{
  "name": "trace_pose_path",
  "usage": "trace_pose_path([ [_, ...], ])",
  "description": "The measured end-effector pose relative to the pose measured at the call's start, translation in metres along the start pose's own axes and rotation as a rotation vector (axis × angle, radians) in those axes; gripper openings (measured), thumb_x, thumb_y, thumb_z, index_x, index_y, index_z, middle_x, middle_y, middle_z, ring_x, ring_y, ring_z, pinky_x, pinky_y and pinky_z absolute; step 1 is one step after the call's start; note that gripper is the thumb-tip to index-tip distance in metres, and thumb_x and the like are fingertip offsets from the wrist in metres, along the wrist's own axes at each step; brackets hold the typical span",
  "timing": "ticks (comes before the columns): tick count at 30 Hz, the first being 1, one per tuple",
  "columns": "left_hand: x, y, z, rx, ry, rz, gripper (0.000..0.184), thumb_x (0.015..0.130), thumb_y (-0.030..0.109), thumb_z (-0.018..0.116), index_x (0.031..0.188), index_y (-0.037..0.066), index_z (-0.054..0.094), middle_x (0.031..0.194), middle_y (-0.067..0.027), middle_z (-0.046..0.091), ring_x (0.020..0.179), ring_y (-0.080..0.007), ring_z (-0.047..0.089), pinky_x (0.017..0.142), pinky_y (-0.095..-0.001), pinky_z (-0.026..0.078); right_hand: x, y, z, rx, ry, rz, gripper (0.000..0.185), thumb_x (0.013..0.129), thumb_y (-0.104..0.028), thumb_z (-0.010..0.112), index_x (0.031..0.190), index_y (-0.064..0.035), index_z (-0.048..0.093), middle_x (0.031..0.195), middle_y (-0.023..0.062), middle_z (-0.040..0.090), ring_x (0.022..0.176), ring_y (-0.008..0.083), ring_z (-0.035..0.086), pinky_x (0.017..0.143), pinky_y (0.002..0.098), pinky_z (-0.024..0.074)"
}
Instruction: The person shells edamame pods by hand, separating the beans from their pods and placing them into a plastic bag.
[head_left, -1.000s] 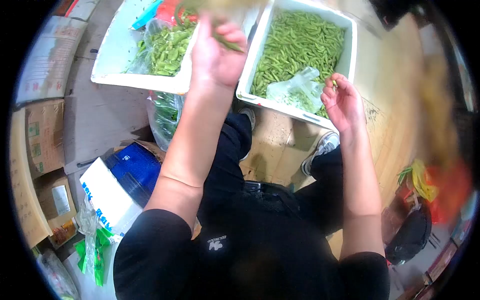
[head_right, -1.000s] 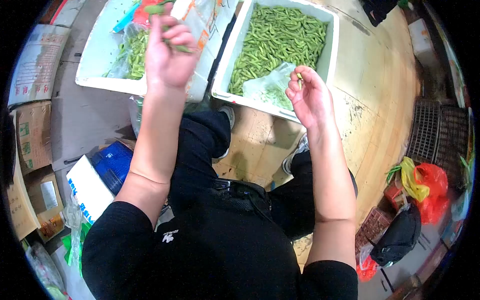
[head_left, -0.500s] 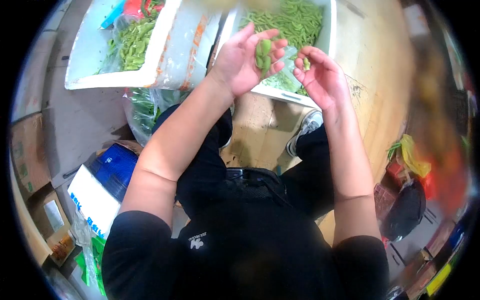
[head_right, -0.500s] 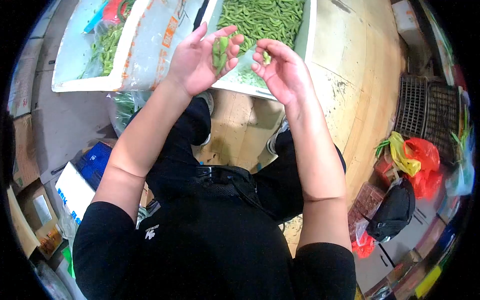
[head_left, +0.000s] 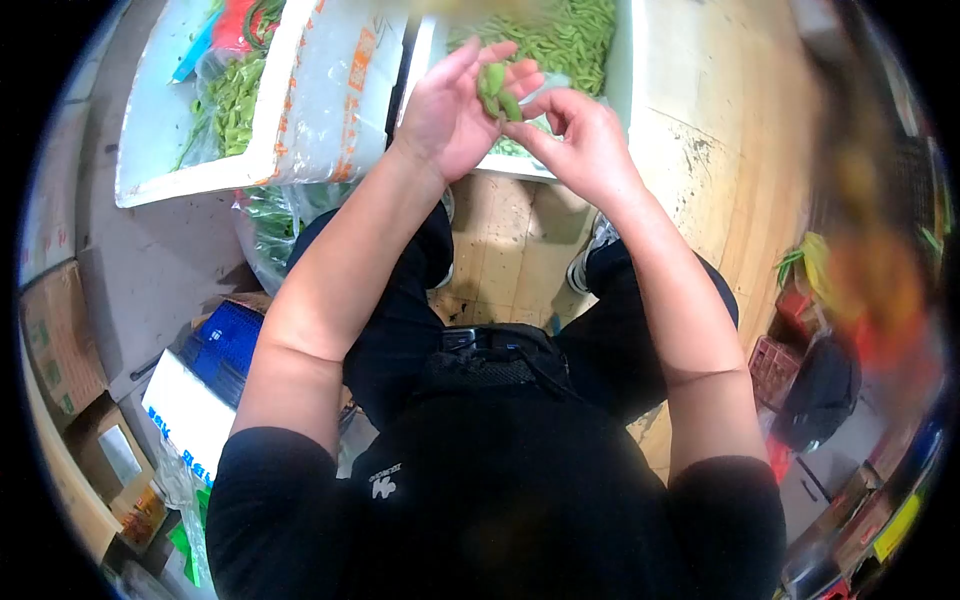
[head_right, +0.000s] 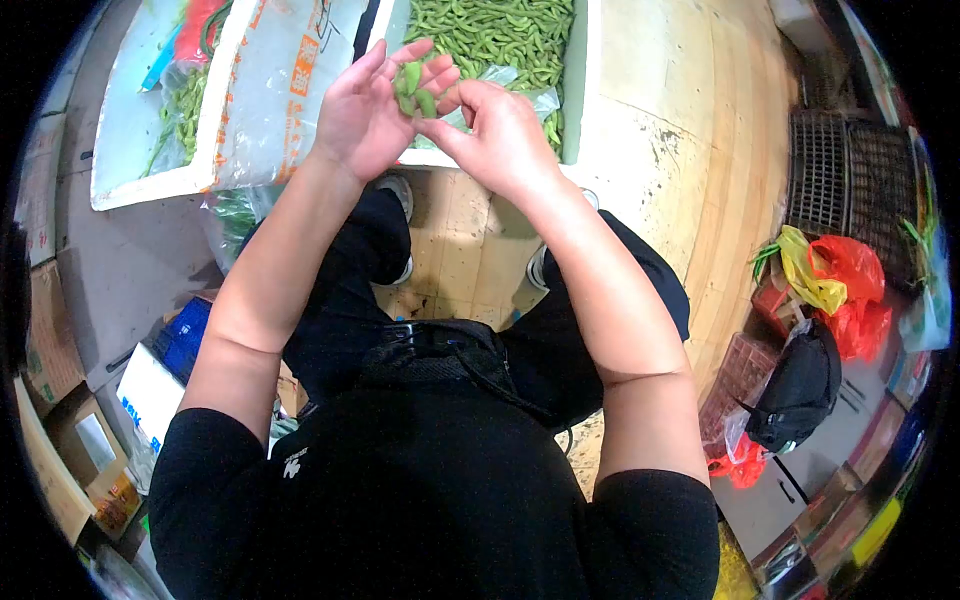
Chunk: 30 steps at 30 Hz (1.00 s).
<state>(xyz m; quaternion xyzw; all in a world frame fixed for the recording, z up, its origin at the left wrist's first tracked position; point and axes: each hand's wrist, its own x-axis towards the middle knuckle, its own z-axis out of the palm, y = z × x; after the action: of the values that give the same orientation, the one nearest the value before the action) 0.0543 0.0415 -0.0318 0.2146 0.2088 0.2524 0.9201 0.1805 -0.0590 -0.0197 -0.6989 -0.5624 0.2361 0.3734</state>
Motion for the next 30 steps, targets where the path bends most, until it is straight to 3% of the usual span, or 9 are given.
trace_pose_path([
  [9,-0.001,-0.002,-0.002,0.05,0.05,0.011,0.034,0.092,0.025,0.041,0.114,0.0,0.045,0.109,-0.0143,0.053,0.103,-0.0259,0.053,0.09,-0.0371,0.044,0.004,0.014,0.003,0.235,0.04,0.073,0.017,0.071,-0.018,0.066,0.077,-0.0047,0.059,0.057,0.0015,0.049,0.051,0.0105,0.047,0.048,0.0256,0.0392],
  [13,-0.005,0.0,0.002,0.268,0.182,-0.032,0.028,0.089,0.025,0.05,0.111,0.006,0.051,0.102,-0.0063,0.057,0.088,-0.0142,0.057,0.074,-0.028,0.049,0.007,0.009,-0.009,0.141,0.071,0.085,0.018,0.071,-0.018,0.065,0.079,-0.0029,0.058,0.06,0.0037,0.05,0.054,0.0131,0.049,0.051,0.0269,0.0404],
  [16,-0.006,-0.004,0.003,0.604,0.124,-0.002,0.025,0.085,0.023,0.059,0.106,0.01,0.056,0.092,-0.0004,0.059,0.079,-0.0052,0.055,0.062,-0.0185,0.045,0.009,0.01,-0.013,0.006,0.089,-0.011,0.019,0.072,-0.018,0.065,0.08,-0.0025,0.058,0.064,0.0062,0.051,0.057,0.0162,0.05,0.053,0.0287,0.0415],
  [25,-0.004,-0.005,-0.001,0.576,0.108,0.068,0.023,0.083,0.02,0.062,0.103,0.009,0.059,0.083,0.0023,0.061,0.067,-0.0022,0.051,0.053,-0.0142,0.038,0.007,0.012,-0.018,-0.2,0.099,-0.24,0.017,0.08,-0.018,0.059,0.078,-0.0017,0.058,0.07,0.0138,0.054,0.069,0.0309,0.055,0.061,0.0389,0.0438],
  [30,-0.004,-0.005,0.0,0.972,-0.009,0.125,0.024,0.083,0.02,0.061,0.104,0.008,0.061,0.081,0.0006,0.059,0.066,-0.0014,0.046,0.054,-0.0149,0.035,0.006,0.011,-0.031,-0.242,-0.021,-0.234,0.019,0.083,-0.019,0.055,0.075,-0.001,0.056,0.072,0.0158,0.053,0.072,0.034,0.054,0.065,0.0418,0.0437],
])
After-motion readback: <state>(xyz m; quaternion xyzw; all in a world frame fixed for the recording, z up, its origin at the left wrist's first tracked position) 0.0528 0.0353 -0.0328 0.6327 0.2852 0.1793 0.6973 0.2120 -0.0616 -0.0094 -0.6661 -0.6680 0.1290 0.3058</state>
